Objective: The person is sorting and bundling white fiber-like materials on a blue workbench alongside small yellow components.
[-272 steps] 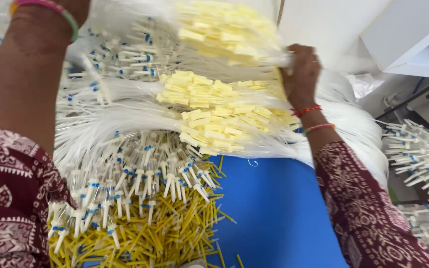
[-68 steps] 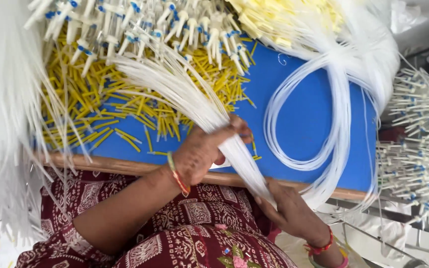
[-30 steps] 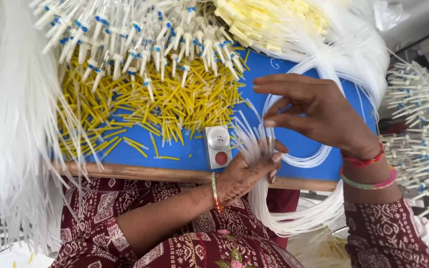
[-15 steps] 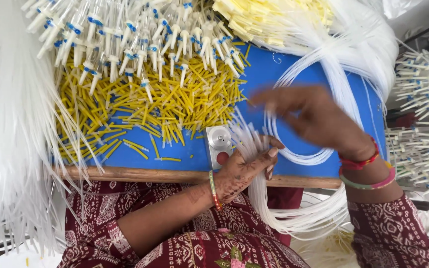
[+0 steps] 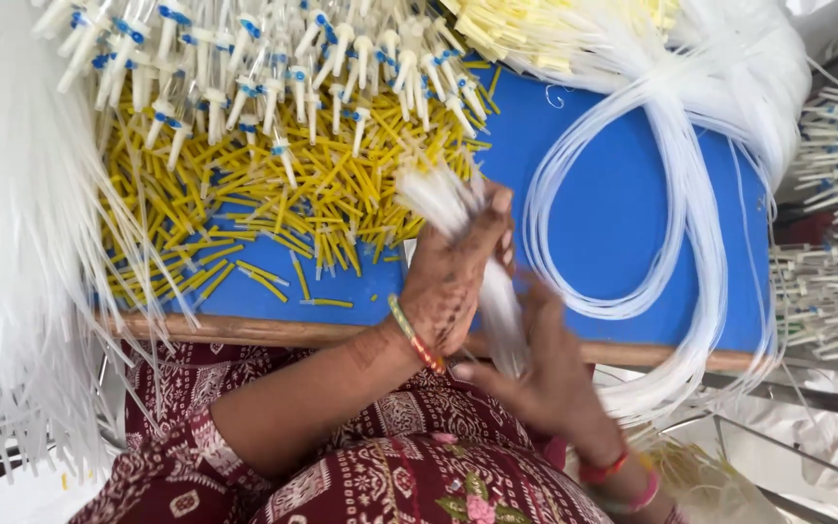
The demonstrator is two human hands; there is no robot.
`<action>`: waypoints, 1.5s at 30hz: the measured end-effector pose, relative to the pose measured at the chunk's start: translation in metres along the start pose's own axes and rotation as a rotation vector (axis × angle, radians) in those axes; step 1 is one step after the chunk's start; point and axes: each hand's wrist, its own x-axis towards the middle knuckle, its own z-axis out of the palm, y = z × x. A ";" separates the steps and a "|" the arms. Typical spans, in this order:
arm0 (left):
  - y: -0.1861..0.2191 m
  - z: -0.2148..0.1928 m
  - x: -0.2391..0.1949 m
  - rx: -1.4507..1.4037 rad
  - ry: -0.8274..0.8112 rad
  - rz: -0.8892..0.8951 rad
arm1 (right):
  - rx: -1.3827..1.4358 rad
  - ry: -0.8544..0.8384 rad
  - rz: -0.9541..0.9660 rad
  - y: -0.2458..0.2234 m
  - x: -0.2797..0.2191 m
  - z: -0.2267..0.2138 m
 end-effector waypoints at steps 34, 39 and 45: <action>0.097 -0.100 -0.035 1.872 -0.317 0.527 | 0.304 -0.406 0.366 0.046 -0.036 0.005; 0.095 -0.073 -0.026 1.371 0.031 0.751 | 0.556 -0.269 0.463 0.064 -0.045 -0.031; -0.012 -0.033 -0.044 0.754 -0.086 0.291 | 0.962 -0.166 0.333 0.106 -0.055 -0.038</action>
